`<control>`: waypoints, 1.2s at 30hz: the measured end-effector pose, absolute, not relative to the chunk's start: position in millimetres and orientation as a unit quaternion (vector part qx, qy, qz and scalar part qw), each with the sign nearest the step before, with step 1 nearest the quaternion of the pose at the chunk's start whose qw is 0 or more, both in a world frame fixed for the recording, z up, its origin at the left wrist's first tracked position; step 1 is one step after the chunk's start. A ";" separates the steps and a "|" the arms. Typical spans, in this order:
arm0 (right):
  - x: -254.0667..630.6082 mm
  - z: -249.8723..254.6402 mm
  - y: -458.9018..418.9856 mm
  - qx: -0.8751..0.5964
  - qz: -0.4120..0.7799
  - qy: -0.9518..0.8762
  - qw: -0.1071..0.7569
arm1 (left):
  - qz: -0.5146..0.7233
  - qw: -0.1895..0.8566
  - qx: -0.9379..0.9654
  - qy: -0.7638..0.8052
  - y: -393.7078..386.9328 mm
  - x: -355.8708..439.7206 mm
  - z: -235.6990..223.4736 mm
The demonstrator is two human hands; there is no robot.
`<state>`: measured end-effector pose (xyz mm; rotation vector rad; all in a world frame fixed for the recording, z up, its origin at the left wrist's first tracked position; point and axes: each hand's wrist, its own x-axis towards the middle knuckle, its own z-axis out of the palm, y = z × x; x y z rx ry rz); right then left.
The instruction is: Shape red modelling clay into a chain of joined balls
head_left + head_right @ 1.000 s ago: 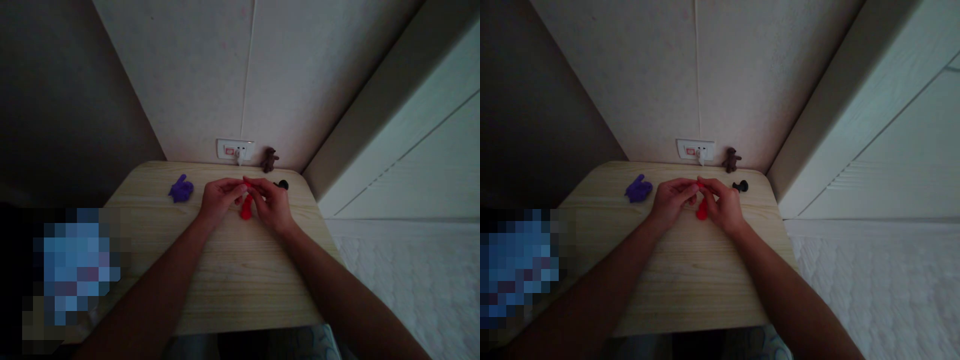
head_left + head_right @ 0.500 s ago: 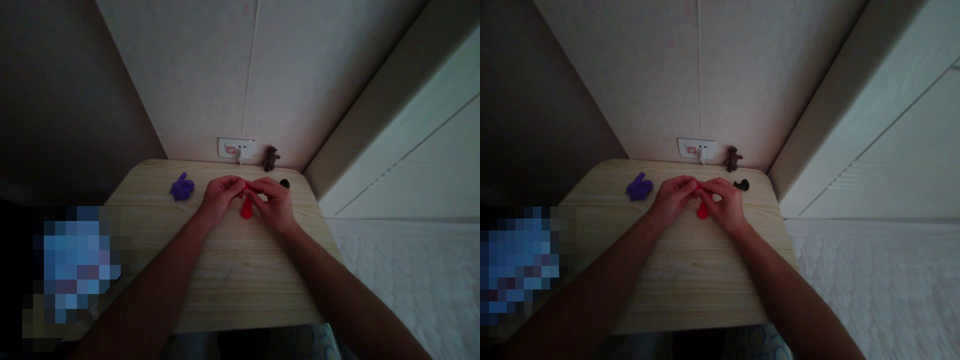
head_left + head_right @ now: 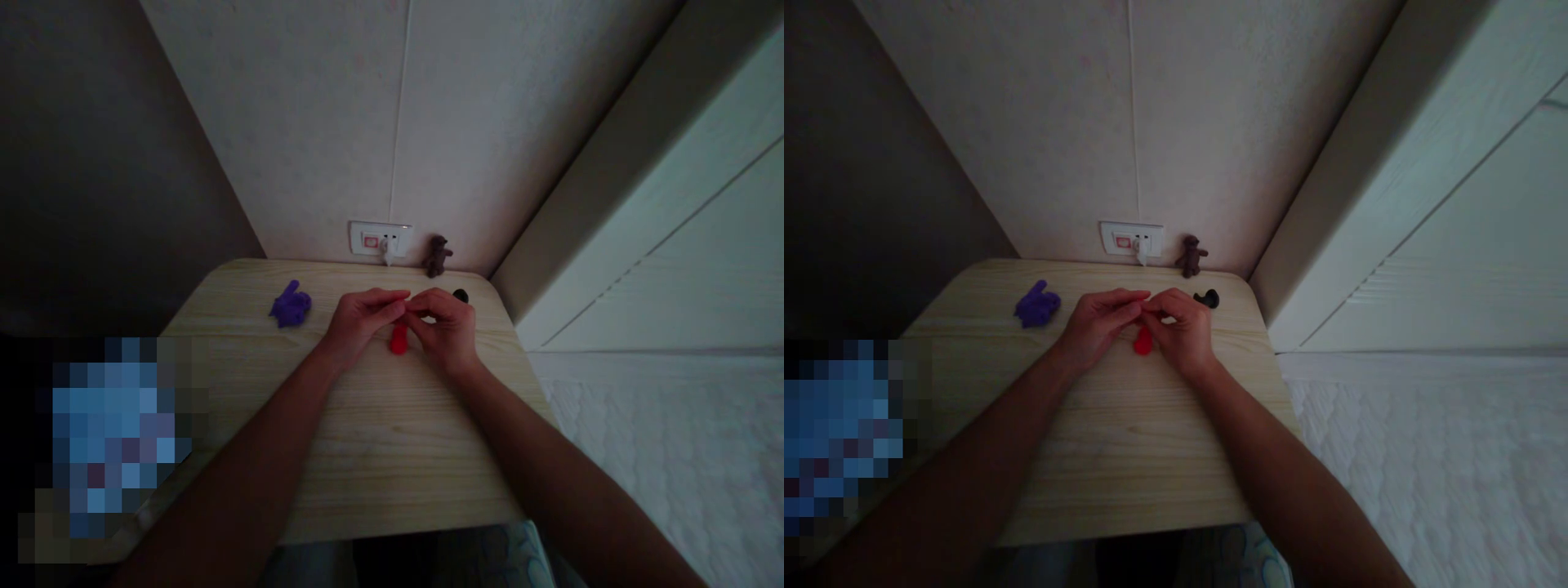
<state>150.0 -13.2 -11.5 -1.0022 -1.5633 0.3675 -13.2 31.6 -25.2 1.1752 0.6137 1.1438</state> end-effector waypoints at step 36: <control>153.2 -9.8 -15.3 -0.409 0.085 -0.752 0.510 | 0.508 0.638 0.504 0.283 34.7 -10.8 -27.6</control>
